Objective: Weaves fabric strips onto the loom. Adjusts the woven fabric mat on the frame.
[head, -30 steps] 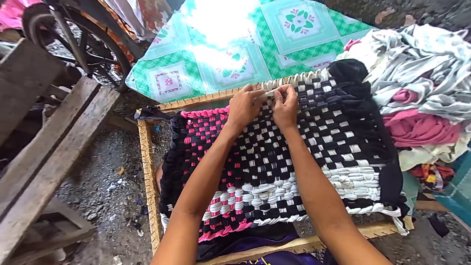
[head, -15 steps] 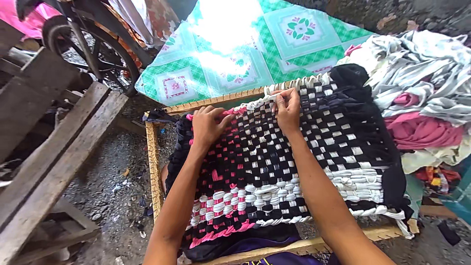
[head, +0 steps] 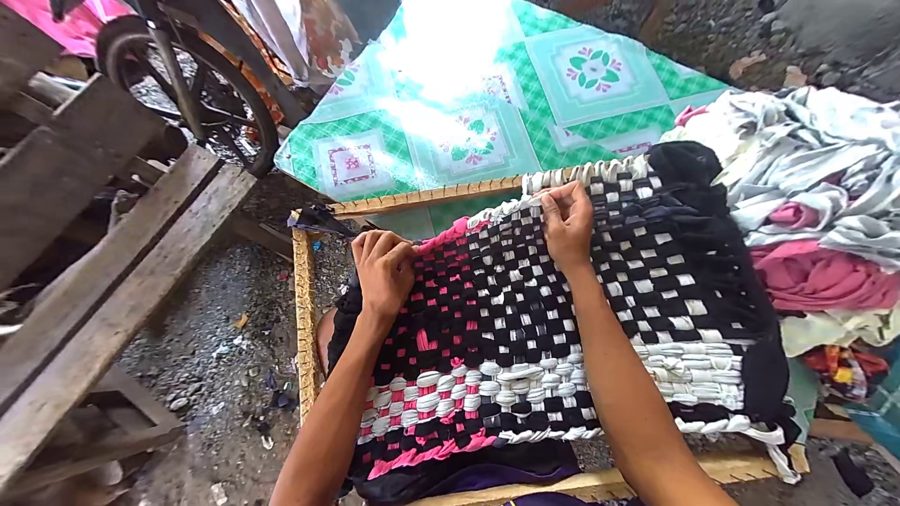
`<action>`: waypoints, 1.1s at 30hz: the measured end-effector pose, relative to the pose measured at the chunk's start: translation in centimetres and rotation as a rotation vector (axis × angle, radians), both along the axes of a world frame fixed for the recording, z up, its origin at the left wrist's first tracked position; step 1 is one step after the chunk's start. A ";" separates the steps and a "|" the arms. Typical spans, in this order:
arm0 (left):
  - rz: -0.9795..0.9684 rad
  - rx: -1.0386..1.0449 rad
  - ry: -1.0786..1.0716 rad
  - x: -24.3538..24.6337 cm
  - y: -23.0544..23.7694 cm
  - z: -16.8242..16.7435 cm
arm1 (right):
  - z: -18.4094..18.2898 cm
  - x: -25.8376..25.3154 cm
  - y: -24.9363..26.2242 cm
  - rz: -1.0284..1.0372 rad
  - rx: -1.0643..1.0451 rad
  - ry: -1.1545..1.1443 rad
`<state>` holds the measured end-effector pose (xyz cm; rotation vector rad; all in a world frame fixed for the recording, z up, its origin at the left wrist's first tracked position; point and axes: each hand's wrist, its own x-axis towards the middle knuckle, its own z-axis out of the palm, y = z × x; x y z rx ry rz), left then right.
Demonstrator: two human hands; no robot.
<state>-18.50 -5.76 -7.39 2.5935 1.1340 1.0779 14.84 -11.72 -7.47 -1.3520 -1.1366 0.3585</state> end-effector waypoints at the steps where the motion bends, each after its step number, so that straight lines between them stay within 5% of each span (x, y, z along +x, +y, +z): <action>1: 0.006 -0.003 -0.014 0.1 -0.1 -0.1 | 0.2 -0.1 -0.1 0.010 0.010 -0.004; 19: 0.099 -0.195 -0.186 0.9 0.8 -0.4 | 0.1 -0.4 0.1 -0.034 -0.031 -0.062; 24: 0.042 -0.047 -0.258 1.8 0.0 -0.1 | 0.2 -0.5 0.3 -0.073 -0.081 -0.103; 29: -0.307 -0.157 -0.249 9.6 -3.9 3.0 | 0.3 -0.5 0.3 -0.057 -0.140 -0.139; 33: -0.272 -0.239 -0.228 18.8 -3.2 3.7 | 0.7 -0.3 0.3 0.001 -0.128 -0.049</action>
